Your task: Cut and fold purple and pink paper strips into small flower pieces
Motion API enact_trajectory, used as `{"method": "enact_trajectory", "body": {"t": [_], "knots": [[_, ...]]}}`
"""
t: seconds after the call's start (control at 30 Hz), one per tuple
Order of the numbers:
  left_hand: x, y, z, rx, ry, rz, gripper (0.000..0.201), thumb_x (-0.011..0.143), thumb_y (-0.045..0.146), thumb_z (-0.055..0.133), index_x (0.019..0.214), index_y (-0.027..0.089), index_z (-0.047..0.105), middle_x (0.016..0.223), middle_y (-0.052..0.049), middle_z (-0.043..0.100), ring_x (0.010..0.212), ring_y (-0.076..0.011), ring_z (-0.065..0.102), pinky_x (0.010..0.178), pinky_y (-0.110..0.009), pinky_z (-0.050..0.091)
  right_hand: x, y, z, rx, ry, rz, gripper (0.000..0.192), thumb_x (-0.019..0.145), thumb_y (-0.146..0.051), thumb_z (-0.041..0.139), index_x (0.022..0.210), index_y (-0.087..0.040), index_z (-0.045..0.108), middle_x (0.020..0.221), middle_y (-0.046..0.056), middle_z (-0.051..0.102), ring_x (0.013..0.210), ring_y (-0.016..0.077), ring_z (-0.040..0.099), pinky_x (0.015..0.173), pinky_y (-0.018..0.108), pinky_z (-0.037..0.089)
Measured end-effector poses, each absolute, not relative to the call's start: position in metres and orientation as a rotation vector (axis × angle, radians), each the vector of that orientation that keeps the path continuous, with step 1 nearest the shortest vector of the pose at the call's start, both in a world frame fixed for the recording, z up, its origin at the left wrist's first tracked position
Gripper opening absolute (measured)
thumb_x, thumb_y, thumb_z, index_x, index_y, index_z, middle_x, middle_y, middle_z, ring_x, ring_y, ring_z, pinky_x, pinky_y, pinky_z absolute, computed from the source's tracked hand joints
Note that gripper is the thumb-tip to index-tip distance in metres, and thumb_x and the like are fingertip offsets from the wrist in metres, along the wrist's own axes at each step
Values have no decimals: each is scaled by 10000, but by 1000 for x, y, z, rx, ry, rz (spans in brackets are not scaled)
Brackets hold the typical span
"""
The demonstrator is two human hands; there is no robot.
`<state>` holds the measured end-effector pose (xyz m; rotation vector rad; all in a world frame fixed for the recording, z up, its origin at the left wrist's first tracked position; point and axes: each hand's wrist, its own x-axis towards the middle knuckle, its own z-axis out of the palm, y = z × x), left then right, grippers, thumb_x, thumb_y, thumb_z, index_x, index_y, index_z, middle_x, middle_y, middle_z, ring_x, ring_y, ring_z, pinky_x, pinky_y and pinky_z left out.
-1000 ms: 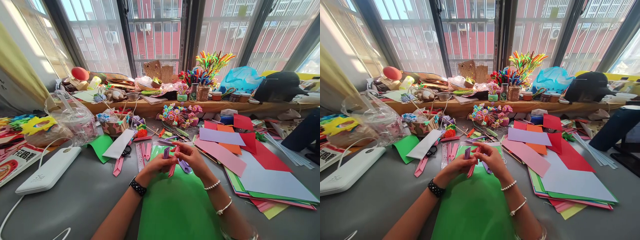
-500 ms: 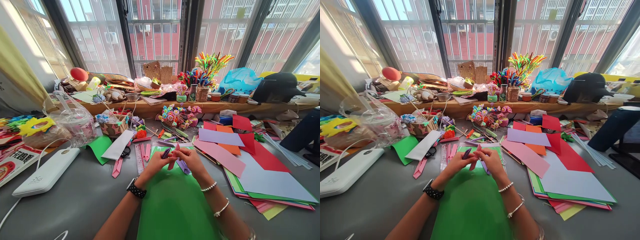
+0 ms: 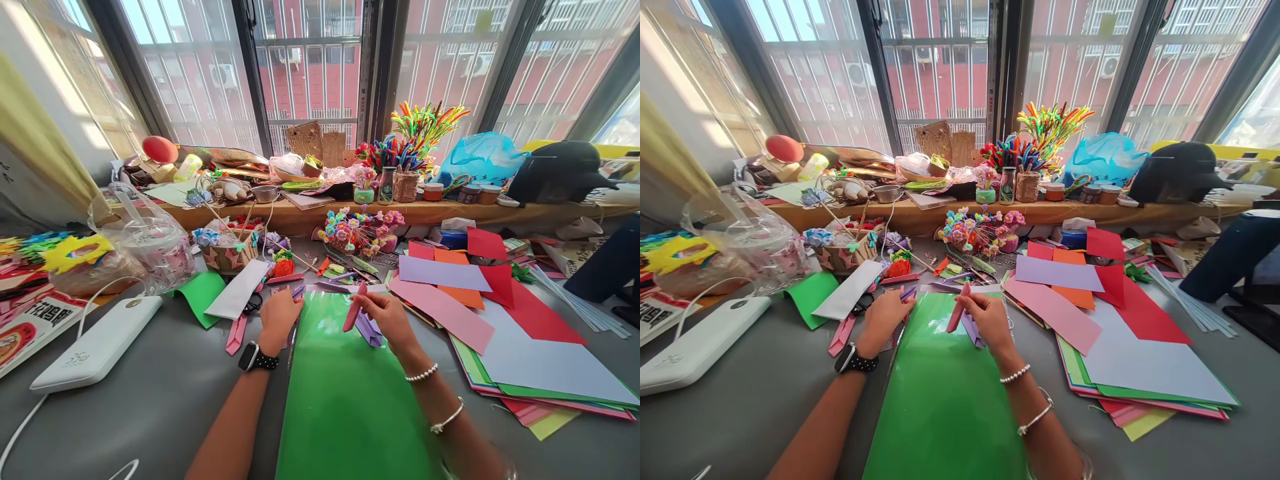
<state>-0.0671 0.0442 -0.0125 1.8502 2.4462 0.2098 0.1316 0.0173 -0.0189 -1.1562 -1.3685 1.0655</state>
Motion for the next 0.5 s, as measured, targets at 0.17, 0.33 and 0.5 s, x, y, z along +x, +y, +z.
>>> {"method": "enact_trajectory", "body": {"t": [0.17,0.33,0.5], "knots": [[-76,44,-9,1829,2470,221,421,786,429,368,988,131,585,969,-172,646,883,-288,603,628,-316,433,132,19,-21,-1128,-1379,1091,319,680,-444,582,715,-146,691,516,-7,478,496,107,386,454,222,299],[-79,43,-5,1788,2511,211,371,784,378,371,983,145,580,950,-174,647,866,-304,605,619,-344,440,131,19,-21,-1124,-1395,1077,318,680,-449,579,693,-149,685,504,-11,482,487,111,410,464,228,321],[-73,43,-5,1836,2496,204,375,758,330,426,1078,159,523,961,-171,642,866,-302,603,634,-348,441,130,18,-21,-1107,-1391,1087,296,677,-434,586,676,-156,686,493,-18,480,484,113,426,477,232,333]]}}
